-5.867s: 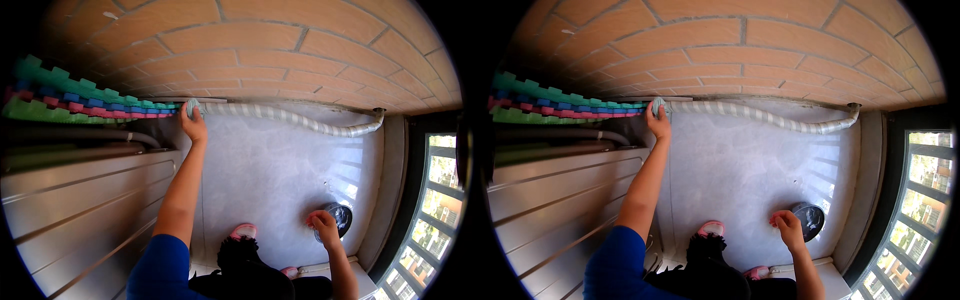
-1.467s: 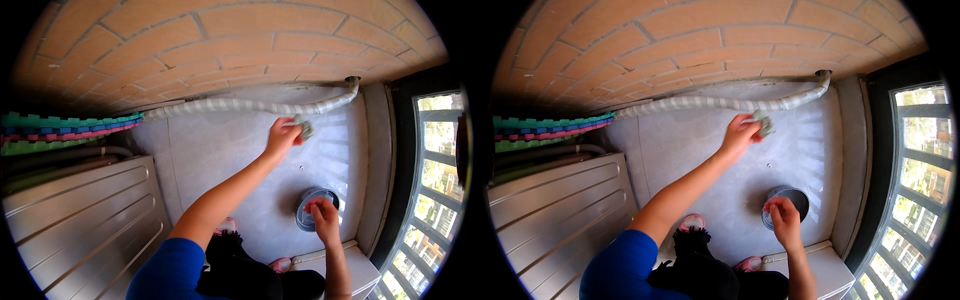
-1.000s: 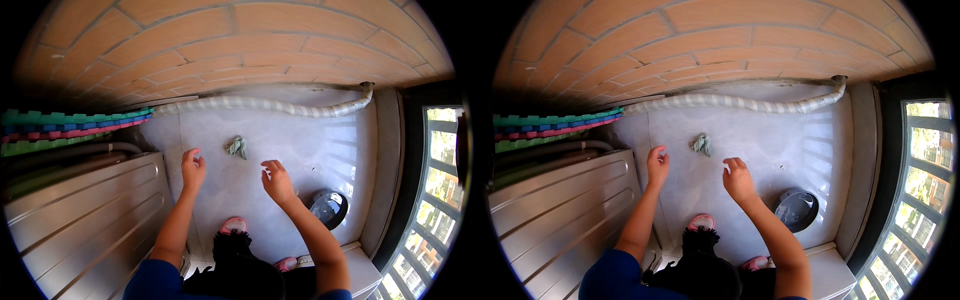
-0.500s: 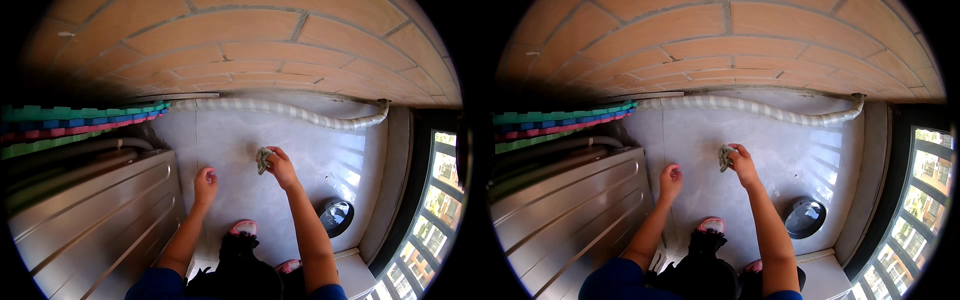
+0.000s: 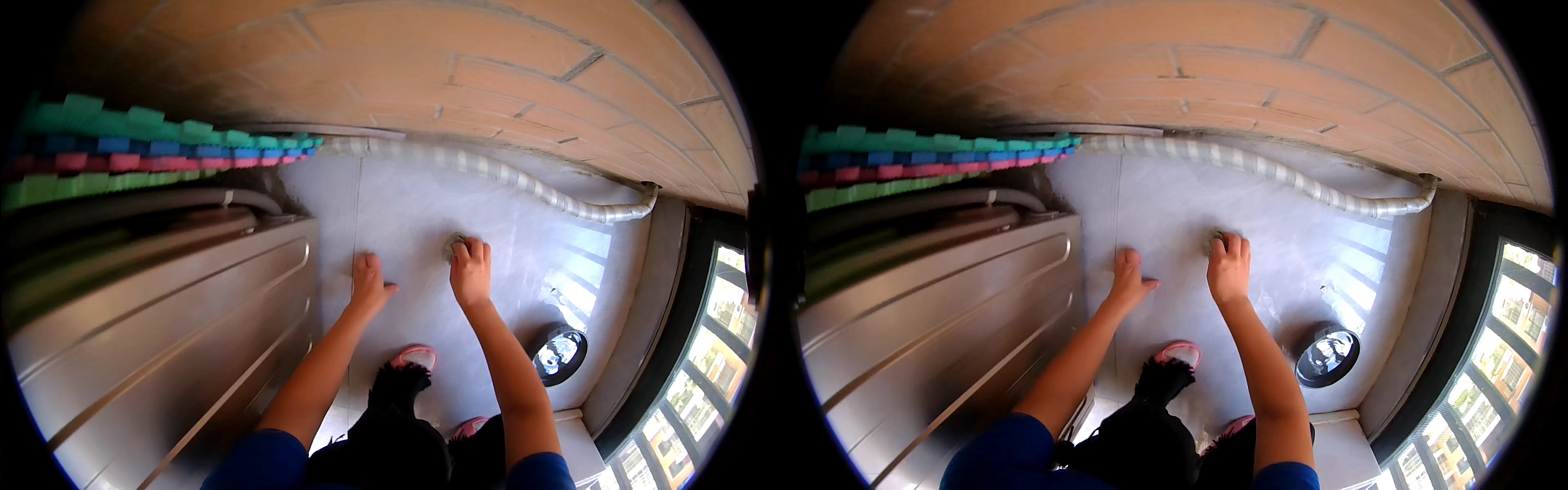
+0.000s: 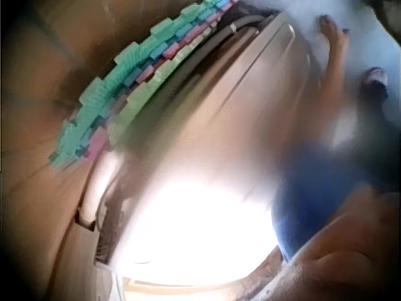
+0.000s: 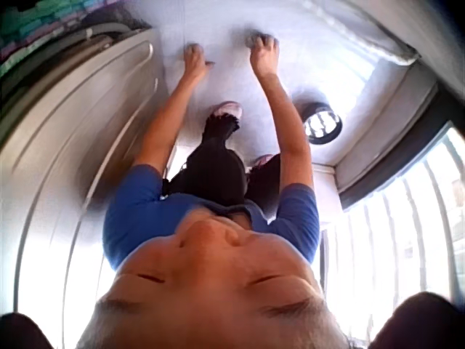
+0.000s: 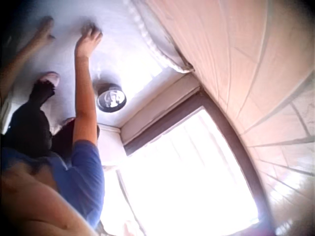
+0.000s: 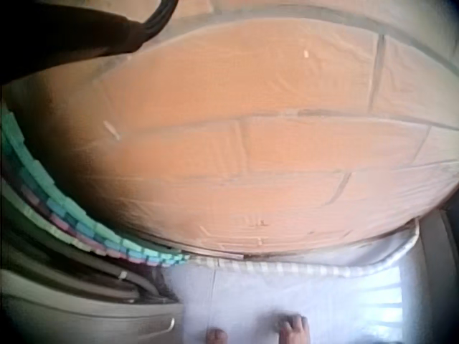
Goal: The person kneels on a balcony floor and uses a wet cloth to wipe a long, insulated pipe running along the wall. They repeatedly dip the cloth into a bucket of water to clean the pipe's surface.
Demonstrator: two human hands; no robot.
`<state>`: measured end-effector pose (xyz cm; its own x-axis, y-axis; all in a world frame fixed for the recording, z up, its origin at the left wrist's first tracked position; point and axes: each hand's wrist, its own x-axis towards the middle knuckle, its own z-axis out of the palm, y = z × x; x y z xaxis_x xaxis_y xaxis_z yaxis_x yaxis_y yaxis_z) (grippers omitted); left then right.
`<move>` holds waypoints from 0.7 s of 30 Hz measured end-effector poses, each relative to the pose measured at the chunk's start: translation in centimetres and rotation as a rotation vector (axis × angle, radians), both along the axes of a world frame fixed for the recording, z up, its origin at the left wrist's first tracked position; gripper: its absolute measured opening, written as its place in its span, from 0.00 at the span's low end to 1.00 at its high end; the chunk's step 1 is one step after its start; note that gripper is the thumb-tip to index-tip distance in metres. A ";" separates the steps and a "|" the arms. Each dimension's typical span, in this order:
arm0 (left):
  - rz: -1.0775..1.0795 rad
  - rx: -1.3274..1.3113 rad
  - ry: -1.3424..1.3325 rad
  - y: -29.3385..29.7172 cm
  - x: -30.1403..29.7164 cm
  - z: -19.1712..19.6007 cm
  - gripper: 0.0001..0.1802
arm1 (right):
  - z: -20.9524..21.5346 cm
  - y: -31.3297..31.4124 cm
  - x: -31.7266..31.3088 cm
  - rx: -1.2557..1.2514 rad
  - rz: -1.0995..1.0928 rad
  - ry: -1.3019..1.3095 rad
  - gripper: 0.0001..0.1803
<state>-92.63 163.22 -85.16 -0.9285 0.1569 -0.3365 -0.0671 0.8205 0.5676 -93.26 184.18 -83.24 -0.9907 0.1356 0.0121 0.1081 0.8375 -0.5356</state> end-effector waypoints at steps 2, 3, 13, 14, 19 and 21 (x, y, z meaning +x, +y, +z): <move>0.039 0.007 0.022 0.1 0.4 -0.2 0.28 | 0.7 -0.5 -1.0 0.103 0.179 0.107 0.11; 0.022 0.001 0.083 0.0 1.4 0.1 0.24 | 0.9 -0.7 -1.5 0.159 0.264 0.165 0.11; 0.098 0.289 -0.327 -0.3 6.1 6.0 0.09 | -1.2 -10.8 -9.7 -0.315 0.379 0.260 0.15; 0.130 0.298 -0.314 -0.3 6.1 6.3 0.09 | -1.7 -11.6 -10.5 -0.280 0.414 0.280 0.14; 0.233 0.370 -0.389 -0.9 7.3 6.4 0.10 | -3.8 -14.6 -12.7 -0.083 0.552 0.299 0.16; 0.228 0.399 -0.465 -0.8 7.0 6.9 0.10 | -3.7 -15.4 -13.8 -0.029 0.557 0.297 0.17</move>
